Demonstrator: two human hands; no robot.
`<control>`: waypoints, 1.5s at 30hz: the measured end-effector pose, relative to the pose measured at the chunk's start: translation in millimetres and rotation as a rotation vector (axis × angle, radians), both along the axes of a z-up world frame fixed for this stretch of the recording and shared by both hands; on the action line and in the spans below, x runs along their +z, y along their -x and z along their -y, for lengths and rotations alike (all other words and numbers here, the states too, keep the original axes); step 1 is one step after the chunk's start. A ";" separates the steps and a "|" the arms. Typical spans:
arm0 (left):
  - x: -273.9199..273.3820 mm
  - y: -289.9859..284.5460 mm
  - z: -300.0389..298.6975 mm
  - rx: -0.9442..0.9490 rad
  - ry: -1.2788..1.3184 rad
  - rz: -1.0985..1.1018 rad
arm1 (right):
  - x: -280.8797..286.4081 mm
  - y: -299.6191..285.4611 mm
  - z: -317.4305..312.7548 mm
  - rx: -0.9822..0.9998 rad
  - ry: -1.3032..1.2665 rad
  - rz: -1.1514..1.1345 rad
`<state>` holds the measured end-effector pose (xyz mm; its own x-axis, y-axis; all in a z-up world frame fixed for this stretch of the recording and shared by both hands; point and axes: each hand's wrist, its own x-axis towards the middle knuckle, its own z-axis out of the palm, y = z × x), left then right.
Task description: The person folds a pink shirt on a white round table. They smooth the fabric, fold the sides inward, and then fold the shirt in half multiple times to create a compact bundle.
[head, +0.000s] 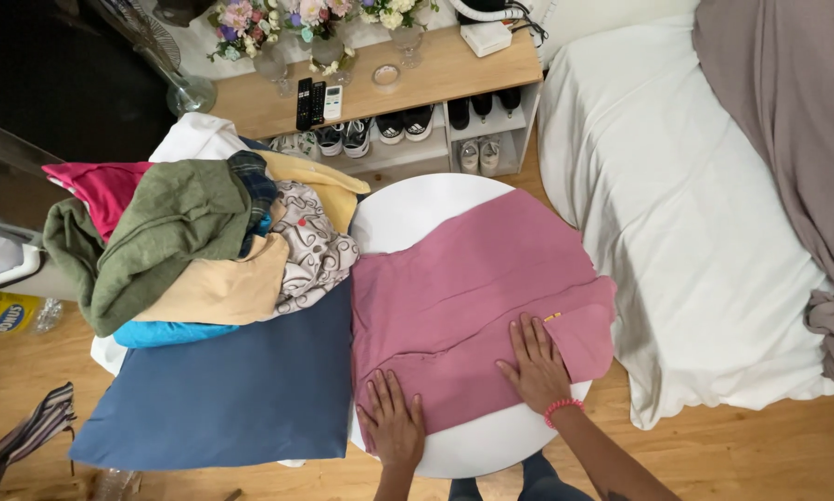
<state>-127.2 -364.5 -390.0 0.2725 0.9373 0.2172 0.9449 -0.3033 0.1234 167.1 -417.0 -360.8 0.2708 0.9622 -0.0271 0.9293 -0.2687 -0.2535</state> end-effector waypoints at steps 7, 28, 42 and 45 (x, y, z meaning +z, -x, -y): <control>54.5 -57.8 7.4 -0.424 0.087 0.094 | 34.7 59.6 -3.7 0.274 0.262 0.081; 40.1 -10.5 6.6 -0.253 -0.056 0.036 | 0.3 -4.9 11.3 -0.058 -0.061 0.095; 28.5 -131.1 -10.3 -0.500 0.181 0.112 | -19.2 -77.0 3.6 0.106 -0.194 0.201; 20.1 -124.3 -10.4 -0.435 0.147 0.099 | 38.5 -99.6 9.2 0.138 0.279 0.454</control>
<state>-3.0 -354.1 -369.9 0.6320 0.7631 0.1355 0.7151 -0.6415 0.2776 266.8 -426.2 -322.3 0.1866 0.9627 -0.1958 0.9600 -0.1364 0.2444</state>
